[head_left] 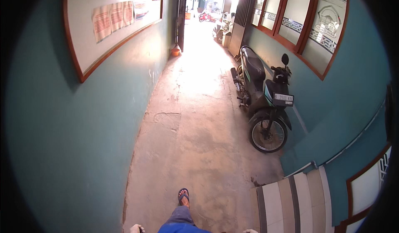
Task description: The person picks up white rectangular tiles from a stack and places them into a pink wheelbarrow. They walk from an indoor stair area to an outdoor yard, then repeatedly load tiles into the wheelbarrow.
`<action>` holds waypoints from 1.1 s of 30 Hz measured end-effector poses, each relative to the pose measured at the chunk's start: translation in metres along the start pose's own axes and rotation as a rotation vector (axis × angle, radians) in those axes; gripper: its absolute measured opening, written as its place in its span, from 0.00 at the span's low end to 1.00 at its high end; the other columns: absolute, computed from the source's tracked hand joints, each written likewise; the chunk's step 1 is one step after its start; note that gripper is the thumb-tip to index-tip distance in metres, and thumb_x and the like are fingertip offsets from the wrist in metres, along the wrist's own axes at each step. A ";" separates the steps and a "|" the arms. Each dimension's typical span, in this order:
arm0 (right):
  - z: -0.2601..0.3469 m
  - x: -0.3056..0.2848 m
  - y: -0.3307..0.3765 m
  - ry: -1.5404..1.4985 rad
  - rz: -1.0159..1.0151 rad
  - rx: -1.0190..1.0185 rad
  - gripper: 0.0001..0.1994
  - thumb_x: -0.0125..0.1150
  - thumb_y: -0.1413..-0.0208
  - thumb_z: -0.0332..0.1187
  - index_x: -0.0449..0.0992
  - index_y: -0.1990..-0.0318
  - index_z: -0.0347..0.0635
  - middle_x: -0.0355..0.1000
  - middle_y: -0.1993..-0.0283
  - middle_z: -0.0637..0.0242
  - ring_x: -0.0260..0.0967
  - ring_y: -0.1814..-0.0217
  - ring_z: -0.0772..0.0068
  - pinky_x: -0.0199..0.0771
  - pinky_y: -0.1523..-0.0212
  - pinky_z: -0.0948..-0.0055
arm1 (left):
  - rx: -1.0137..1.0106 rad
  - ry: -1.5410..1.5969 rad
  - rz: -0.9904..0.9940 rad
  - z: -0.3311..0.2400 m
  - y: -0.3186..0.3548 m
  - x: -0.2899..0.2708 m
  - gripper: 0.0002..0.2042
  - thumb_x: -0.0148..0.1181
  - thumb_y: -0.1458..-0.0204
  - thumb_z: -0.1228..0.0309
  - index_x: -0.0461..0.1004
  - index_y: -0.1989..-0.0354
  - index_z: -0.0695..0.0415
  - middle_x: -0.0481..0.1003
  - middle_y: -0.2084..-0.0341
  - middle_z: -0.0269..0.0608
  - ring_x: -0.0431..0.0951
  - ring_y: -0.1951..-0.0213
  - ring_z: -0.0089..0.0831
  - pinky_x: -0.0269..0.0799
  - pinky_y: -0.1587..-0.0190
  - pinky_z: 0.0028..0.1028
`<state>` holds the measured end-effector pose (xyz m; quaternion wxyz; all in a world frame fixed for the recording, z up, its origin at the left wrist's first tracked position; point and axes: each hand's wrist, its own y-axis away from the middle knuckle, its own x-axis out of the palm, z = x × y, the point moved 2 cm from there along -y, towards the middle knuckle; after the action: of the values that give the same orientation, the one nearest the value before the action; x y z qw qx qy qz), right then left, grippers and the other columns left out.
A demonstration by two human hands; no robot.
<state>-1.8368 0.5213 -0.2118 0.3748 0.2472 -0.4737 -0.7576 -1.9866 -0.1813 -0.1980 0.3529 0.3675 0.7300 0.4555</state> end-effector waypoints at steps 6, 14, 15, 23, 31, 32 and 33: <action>0.157 0.076 -0.076 -0.037 0.087 0.184 0.09 0.66 0.44 0.39 0.82 0.64 0.43 0.76 0.72 0.58 0.72 0.70 0.50 0.77 0.62 0.49 | -0.032 -0.050 0.074 -0.164 -0.034 0.110 0.17 0.56 0.40 0.55 0.66 0.81 0.42 0.67 0.87 0.31 0.67 0.85 0.34 0.63 0.82 0.38; 0.381 0.230 -0.145 -0.172 0.091 0.112 0.12 0.63 0.37 0.41 0.77 0.73 0.50 0.70 0.79 0.71 0.65 0.78 0.66 0.68 0.72 0.64 | 0.056 -0.128 0.121 -0.385 -0.087 0.269 0.16 0.56 0.39 0.57 0.67 0.79 0.45 0.68 0.86 0.33 0.68 0.85 0.36 0.65 0.81 0.40; 0.405 0.249 -0.166 -0.117 0.062 0.067 0.11 0.63 0.38 0.41 0.78 0.72 0.50 0.70 0.79 0.71 0.64 0.78 0.67 0.68 0.73 0.63 | 0.078 -0.137 0.127 -0.416 -0.095 0.292 0.16 0.56 0.39 0.57 0.68 0.79 0.45 0.68 0.86 0.33 0.68 0.85 0.36 0.65 0.81 0.40; 0.585 0.319 -0.335 0.366 -0.013 -0.083 0.11 0.60 0.36 0.38 0.87 0.55 0.48 0.82 0.65 0.64 0.77 0.62 0.67 0.77 0.56 0.65 | 0.064 -0.141 0.137 -0.637 -0.119 0.491 0.15 0.56 0.38 0.59 0.68 0.77 0.48 0.69 0.85 0.36 0.68 0.85 0.37 0.67 0.80 0.42; 0.809 0.462 -0.404 0.443 -0.053 -0.036 0.14 0.56 0.34 0.37 0.86 0.50 0.49 0.85 0.58 0.63 0.80 0.53 0.64 0.78 0.49 0.65 | 0.006 -0.054 0.034 -0.816 -0.155 0.620 0.14 0.56 0.37 0.61 0.69 0.75 0.51 0.70 0.83 0.38 0.68 0.85 0.38 0.68 0.80 0.43; 0.838 0.477 -0.413 0.617 -0.128 -0.137 0.14 0.54 0.33 0.36 0.85 0.49 0.50 0.85 0.55 0.60 0.81 0.51 0.61 0.79 0.47 0.63 | -0.003 -0.041 0.029 -0.833 -0.164 0.637 0.14 0.56 0.37 0.61 0.70 0.75 0.51 0.70 0.83 0.38 0.68 0.85 0.38 0.69 0.80 0.44; 0.869 0.490 -0.423 0.656 -0.129 -0.185 0.13 0.55 0.33 0.36 0.85 0.50 0.49 0.85 0.55 0.60 0.81 0.51 0.60 0.79 0.47 0.63 | -0.013 -0.027 0.015 -0.851 -0.174 0.652 0.14 0.56 0.37 0.61 0.70 0.75 0.51 0.70 0.83 0.39 0.68 0.85 0.39 0.69 0.79 0.44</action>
<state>-2.9048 0.7055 -0.2307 0.4795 0.4721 -0.2407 -0.6995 -3.0613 -0.0220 -0.1905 0.3614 0.3768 0.7195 0.4579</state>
